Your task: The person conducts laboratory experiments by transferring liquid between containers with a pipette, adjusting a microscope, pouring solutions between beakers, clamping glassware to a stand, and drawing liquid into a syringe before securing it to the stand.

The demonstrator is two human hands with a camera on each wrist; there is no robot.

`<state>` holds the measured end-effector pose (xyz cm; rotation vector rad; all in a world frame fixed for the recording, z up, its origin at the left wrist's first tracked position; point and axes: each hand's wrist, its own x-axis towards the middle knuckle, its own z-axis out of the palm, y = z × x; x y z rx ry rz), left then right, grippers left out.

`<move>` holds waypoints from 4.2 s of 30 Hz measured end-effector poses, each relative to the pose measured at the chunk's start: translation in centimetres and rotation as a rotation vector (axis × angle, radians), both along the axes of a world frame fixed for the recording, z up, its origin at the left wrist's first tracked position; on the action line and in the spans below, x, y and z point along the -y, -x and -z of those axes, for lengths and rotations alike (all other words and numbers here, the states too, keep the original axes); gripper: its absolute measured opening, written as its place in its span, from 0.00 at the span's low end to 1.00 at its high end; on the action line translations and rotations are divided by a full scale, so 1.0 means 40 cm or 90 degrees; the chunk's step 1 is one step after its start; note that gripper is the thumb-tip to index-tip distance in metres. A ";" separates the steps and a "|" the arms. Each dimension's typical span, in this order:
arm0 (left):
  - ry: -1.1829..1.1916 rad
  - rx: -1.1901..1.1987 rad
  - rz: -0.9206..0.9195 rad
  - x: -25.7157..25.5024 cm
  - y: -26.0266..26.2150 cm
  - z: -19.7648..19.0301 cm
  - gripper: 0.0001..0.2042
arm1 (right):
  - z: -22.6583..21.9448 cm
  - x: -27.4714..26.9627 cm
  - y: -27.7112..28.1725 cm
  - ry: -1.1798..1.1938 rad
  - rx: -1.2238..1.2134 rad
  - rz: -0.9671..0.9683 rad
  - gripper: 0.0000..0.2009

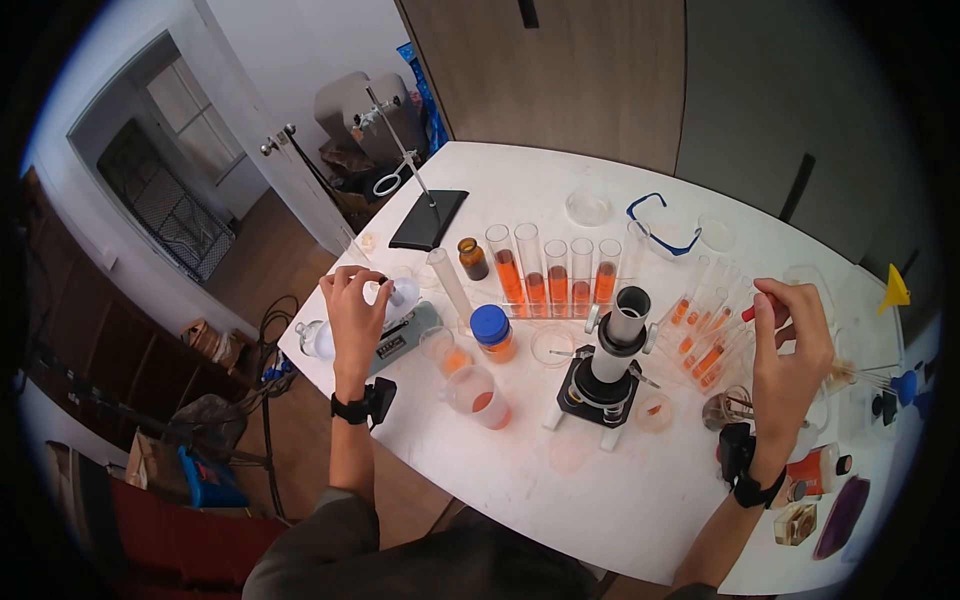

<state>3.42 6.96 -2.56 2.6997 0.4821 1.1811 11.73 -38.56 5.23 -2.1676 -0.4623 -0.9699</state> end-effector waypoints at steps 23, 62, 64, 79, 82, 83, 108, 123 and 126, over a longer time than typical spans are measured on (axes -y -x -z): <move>0.296 -0.250 0.118 0.100 0.174 0.154 0.09 | 0.010 -0.004 -0.008 0.012 -0.015 -0.014 0.05; 0.469 -0.059 0.396 0.217 0.192 0.003 0.28 | -0.022 0.038 0.051 -0.029 0.053 0.090 0.07; 0.445 -0.072 0.411 0.247 0.198 0.011 0.31 | -0.026 0.044 0.065 -0.023 0.103 0.091 0.08; 0.459 -0.152 0.441 0.277 0.183 0.047 0.37 | -0.116 -0.134 0.309 0.146 0.172 -0.223 0.12; 0.464 -0.171 0.459 0.265 0.182 0.038 0.38 | -0.117 -0.223 0.292 0.125 0.153 -0.302 0.16; 0.488 -0.183 0.498 0.258 0.182 0.038 0.39 | -0.114 -0.248 0.282 0.127 0.154 -0.301 0.16; 0.645 -0.173 0.512 0.266 0.196 0.158 0.45 | -0.062 -0.302 0.209 0.077 0.030 -0.434 0.11; 0.501 -0.246 0.426 0.289 0.179 0.158 0.25 | -0.095 0.051 0.078 -0.078 0.056 0.162 0.06; 0.508 -0.253 0.418 0.289 0.181 0.154 0.25 | -0.084 0.068 0.047 -0.069 0.013 0.175 0.06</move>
